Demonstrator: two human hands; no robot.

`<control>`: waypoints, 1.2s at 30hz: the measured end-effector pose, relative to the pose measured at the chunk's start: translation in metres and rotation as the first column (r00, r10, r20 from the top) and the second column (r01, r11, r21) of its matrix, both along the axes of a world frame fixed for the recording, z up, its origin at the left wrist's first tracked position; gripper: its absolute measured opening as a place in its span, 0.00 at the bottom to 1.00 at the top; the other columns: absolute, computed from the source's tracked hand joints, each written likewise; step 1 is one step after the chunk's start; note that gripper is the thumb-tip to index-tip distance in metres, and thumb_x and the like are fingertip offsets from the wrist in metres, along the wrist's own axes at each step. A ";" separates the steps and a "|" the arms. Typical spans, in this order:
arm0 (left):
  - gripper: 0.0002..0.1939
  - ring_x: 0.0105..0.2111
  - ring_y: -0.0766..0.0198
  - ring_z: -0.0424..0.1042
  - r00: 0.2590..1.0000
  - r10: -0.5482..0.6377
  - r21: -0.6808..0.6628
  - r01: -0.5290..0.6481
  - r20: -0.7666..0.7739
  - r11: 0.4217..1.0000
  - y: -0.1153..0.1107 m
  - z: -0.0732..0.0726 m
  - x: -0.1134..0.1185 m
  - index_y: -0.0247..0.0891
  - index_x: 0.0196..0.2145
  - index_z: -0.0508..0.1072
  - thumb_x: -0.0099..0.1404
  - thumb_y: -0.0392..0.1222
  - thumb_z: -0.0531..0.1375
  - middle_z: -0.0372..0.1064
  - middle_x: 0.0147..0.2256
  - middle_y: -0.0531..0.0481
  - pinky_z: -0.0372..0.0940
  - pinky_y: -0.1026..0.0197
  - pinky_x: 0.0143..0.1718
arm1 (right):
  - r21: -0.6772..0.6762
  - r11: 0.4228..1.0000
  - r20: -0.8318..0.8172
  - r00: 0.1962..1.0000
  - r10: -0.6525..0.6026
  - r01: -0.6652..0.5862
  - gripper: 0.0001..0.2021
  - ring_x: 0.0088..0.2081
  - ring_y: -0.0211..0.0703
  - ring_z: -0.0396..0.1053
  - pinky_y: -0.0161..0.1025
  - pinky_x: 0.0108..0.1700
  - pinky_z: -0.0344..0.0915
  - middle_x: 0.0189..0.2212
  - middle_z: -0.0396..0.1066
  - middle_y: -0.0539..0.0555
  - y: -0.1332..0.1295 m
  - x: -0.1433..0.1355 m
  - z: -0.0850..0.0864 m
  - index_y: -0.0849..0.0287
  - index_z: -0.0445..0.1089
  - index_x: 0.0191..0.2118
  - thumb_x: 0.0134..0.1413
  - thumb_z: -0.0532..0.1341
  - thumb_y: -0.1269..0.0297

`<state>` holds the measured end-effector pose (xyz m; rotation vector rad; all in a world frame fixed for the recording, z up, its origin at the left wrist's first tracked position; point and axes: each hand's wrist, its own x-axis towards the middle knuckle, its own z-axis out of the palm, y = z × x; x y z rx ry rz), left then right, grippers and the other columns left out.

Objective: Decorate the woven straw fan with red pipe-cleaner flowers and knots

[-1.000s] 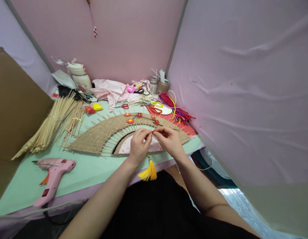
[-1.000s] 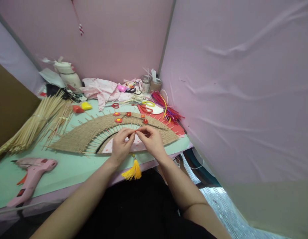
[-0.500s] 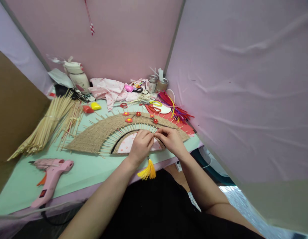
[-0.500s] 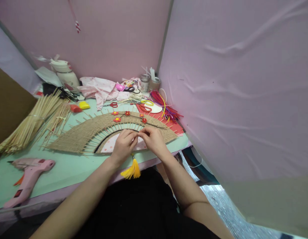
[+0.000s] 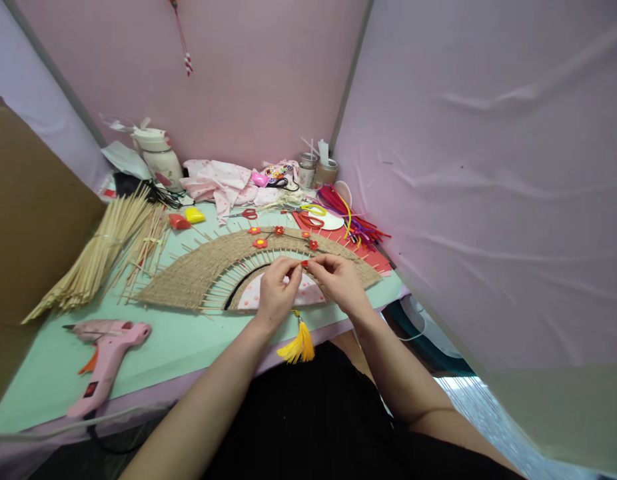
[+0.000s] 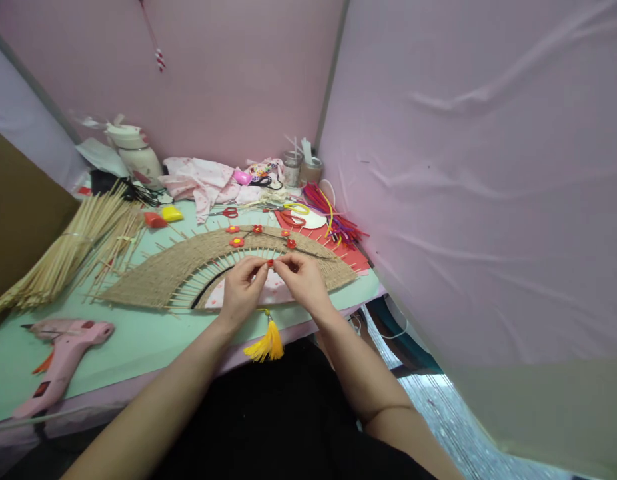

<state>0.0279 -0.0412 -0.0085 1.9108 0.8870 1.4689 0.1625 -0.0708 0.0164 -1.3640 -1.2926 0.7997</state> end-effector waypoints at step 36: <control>0.11 0.29 0.70 0.65 0.723 -0.204 -0.593 0.668 0.660 0.450 0.005 0.005 -0.001 0.34 0.32 0.77 0.51 0.42 0.66 0.69 0.29 0.49 0.60 0.67 0.29 | 0.058 0.988 0.014 0.989 0.144 -0.145 0.10 0.37 0.41 0.68 0.39 0.41 0.65 0.31 0.71 0.52 0.001 0.012 0.000 0.56 0.74 0.37 0.51 0.62 0.58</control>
